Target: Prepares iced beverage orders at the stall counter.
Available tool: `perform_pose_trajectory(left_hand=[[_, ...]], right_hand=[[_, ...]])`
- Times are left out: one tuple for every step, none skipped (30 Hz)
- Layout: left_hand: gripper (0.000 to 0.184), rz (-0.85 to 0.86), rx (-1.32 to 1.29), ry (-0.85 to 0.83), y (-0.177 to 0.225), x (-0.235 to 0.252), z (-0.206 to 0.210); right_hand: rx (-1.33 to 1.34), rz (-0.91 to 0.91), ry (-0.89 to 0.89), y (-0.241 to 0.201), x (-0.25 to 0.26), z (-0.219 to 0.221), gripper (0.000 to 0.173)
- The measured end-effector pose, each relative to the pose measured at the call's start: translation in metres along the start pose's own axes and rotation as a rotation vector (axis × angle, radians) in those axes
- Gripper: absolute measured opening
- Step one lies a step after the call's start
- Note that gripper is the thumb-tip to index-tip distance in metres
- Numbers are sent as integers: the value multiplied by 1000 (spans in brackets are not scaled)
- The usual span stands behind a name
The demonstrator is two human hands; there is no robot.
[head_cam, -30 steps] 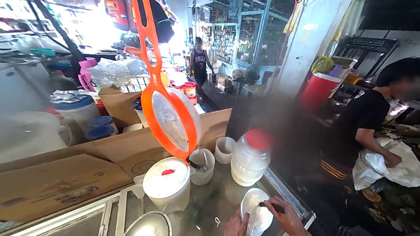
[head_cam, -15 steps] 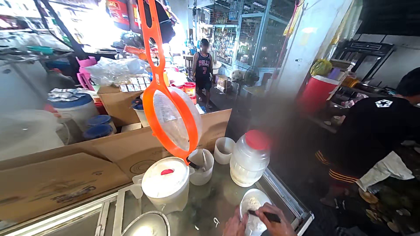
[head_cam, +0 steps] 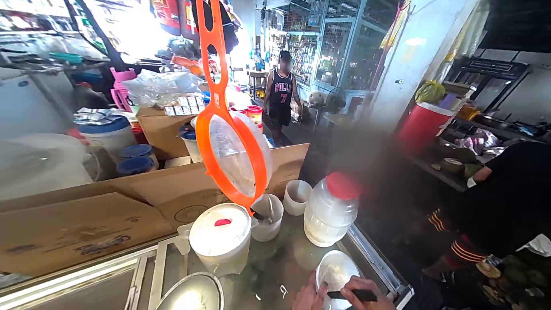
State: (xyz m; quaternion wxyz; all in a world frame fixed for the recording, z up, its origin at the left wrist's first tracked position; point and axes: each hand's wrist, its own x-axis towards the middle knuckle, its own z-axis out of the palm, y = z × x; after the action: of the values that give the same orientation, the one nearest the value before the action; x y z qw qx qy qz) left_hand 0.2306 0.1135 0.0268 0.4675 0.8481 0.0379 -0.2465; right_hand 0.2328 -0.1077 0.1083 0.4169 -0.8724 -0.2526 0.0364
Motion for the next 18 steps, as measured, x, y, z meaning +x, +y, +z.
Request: perform_pose_trajectory(left_hand=[[72, 3, 1, -4, 0, 1, 0], [72, 5, 3, -9, -1, 2, -1], [73, 2, 5, -14, -2, 4, -1], [72, -3, 2, -25, -3, 5, -1], [72, -8, -4, -32, -3, 5, 0], [71, -13, -8, -31, -3, 6, 0], [71, -17, -13, -25, -3, 5, 1], [71, -18, -14, -19, -2, 6, 1], [72, -16, -14, -14, -1, 6, 1], [73, -14, -6, -10, -1, 6, 2], [73, -13, -2, -5, -2, 5, 2], [73, -8, -1, 1, -3, 6, 2], [73, -7, 2, 6, -4, 7, 2], [70, -7, -3, 16, -6, 7, 3], [67, -9, -21, 26, -7, 7, 4], [66, -8, -41, 28, -7, 7, 6], [65, -8, -54, 20, -5, 7, 6], [65, -10, -57, 12, -4, 7, 6]], right_hand=[[-41, 37, -25, 3, 2, -10, 29], [-90, 84, -8, 8, 6, -17, 31], [-128, 119, 54, 16, 10, -19, 34], [-149, 138, 137, 23, 13, -15, 35], [-145, 137, 214, 26, 15, -9, 35], [-116, 112, 271, 25, 16, 0, 34], [-67, 81, 283, 19, 15, 8, 31], [-17, 49, 250, 10, 12, 13, 29], [14, 19, 185, 2, 7, 14, 28], [17, 6, 110, -3, 2, 13, 29], [3, 12, 42, -5, -2, 8, 30], [-40, 36, -4, -3, -3, -1, 32], [-94, 90, -14, 2, -2, -9, 34], [-138, 160, 17, 10, -2, -14, 36], [-156, 233, 72, 17, -1, -15, 38], [-148, 265, 139, 22, 0, -13, 38], [-121, 252, 205, 23, 2, -7, 36], [-70, 214, 249, 22, 2, 1, 33]])
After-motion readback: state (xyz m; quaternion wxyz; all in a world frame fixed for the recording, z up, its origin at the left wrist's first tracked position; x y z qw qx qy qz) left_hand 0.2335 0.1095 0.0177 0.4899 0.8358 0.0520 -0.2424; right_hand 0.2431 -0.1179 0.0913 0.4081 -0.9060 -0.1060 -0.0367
